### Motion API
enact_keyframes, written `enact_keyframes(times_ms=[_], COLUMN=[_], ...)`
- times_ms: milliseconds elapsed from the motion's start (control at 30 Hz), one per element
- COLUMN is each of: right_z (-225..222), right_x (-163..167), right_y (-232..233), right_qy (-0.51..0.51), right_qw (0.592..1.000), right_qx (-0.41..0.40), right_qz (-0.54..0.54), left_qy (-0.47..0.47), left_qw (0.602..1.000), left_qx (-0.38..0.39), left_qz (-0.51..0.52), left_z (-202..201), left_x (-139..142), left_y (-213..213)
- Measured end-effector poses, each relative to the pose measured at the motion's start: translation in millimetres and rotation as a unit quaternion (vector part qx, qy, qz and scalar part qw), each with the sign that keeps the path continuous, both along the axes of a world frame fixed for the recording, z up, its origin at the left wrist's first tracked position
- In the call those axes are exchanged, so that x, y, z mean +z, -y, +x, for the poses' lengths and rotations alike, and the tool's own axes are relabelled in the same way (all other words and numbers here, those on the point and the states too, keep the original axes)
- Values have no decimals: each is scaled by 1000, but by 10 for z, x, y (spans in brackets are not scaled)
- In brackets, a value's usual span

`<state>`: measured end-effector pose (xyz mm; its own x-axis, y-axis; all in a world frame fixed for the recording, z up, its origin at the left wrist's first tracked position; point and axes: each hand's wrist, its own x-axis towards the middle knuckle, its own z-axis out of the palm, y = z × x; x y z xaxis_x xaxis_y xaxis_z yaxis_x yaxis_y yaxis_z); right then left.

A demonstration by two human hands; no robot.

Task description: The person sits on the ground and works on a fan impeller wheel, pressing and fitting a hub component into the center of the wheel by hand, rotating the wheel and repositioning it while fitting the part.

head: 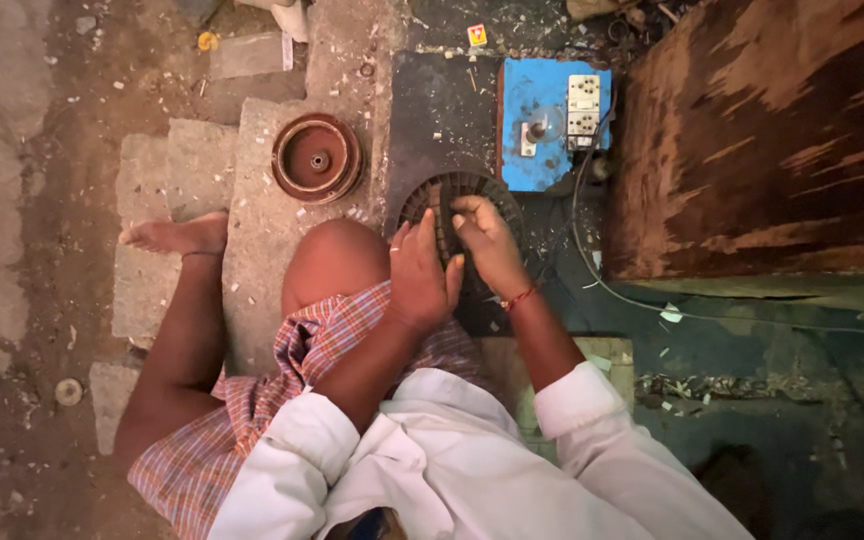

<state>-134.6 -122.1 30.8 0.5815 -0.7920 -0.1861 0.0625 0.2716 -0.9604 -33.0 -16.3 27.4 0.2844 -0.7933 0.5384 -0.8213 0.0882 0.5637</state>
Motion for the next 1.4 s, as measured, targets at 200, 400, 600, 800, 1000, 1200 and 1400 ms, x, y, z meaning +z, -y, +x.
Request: enact_keyframes(times_ms=[200, 400, 600, 800, 1000, 1200, 1400], right_z=[-44, -175, -333, -128, -170, -189, -267], right_x=[-85, -94, -193, -438, -351, -271, -363], right_y=[45, -77, -286, -529, -520, -568, -572], right_qy=[-55, -90, -123, -121, -127, -107, -101], right_qw=[996, 975, 979, 970, 973, 980, 979], right_qx=[33, 47, 12, -141, -134, -114, -93], right_qz=[-59, -197, -162, -156, -135, -122, -147], left_qy=[-177, -286, -314, -238, -187, -233, -302], left_qw=[980, 944, 937, 959, 977, 966, 945], left_qx=[-14, -2, -57, -69, -72, -37, -37], left_qz=[85, 163, 144, 137, 66, 108, 123], left_z=[126, 275, 190, 122, 67, 56, 100], left_x=[256, 345, 440, 480, 489, 479, 505], left_y=[-8, 276, 85, 44, 9, 59, 73])
